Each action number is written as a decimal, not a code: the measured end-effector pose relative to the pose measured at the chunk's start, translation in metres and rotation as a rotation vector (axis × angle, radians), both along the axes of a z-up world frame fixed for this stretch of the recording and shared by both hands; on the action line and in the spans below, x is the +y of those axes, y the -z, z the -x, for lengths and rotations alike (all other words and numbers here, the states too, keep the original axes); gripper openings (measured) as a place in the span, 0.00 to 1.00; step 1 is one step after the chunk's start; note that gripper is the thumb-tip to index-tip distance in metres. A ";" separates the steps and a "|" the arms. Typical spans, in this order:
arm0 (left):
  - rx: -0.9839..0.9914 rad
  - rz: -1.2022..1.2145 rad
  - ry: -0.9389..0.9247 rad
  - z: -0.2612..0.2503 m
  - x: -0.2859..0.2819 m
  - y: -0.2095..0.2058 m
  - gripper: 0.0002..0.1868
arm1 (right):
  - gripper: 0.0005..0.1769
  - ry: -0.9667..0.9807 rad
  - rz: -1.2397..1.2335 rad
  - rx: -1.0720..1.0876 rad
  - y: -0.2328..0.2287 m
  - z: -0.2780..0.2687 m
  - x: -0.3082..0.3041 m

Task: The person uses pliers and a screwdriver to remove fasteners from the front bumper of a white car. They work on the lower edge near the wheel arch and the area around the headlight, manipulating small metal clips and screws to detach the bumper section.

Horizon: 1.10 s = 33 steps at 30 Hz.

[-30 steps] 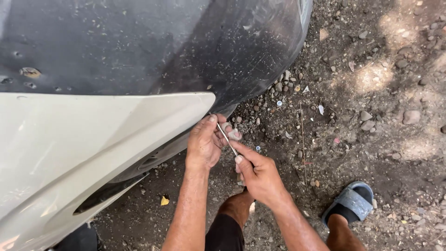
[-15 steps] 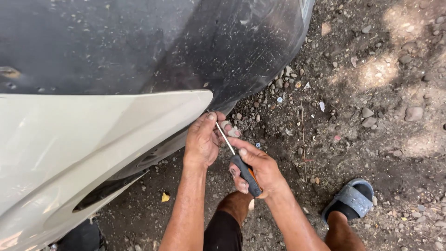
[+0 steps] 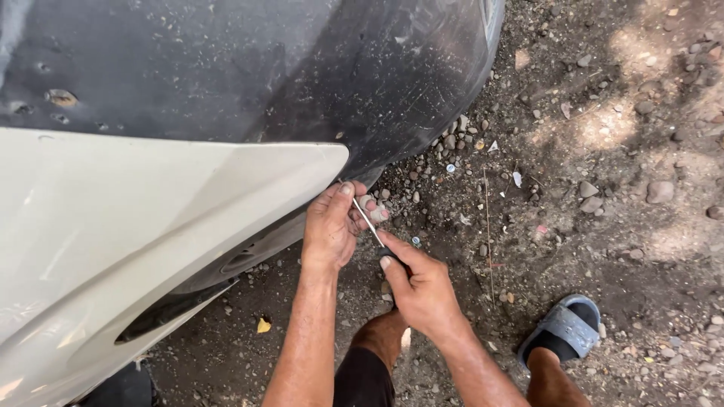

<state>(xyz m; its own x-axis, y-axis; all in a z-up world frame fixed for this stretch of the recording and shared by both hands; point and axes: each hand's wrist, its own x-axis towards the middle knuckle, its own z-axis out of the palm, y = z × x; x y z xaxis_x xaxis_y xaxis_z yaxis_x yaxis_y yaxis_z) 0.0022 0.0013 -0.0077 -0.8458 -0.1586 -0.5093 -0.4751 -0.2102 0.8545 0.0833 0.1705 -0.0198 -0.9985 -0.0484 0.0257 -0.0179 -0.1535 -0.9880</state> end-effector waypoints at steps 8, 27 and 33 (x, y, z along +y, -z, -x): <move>-0.039 0.053 -0.036 0.000 -0.010 0.010 0.11 | 0.25 -0.261 0.506 -0.814 0.009 0.008 -0.002; -0.070 0.131 0.025 -0.004 0.000 -0.008 0.09 | 0.26 -0.174 0.249 -0.410 0.016 -0.005 -0.005; -0.074 0.104 0.001 -0.005 -0.008 -0.002 0.10 | 0.26 -0.260 0.565 -0.699 0.026 -0.003 -0.008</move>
<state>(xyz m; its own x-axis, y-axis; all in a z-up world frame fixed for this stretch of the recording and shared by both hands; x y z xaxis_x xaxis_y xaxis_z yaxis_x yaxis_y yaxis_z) 0.0075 -0.0069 -0.0057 -0.8069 -0.2128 -0.5510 -0.5375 -0.1220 0.8344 0.0863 0.1624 -0.0456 -0.7560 -0.4358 -0.4884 0.6542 -0.5304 -0.5392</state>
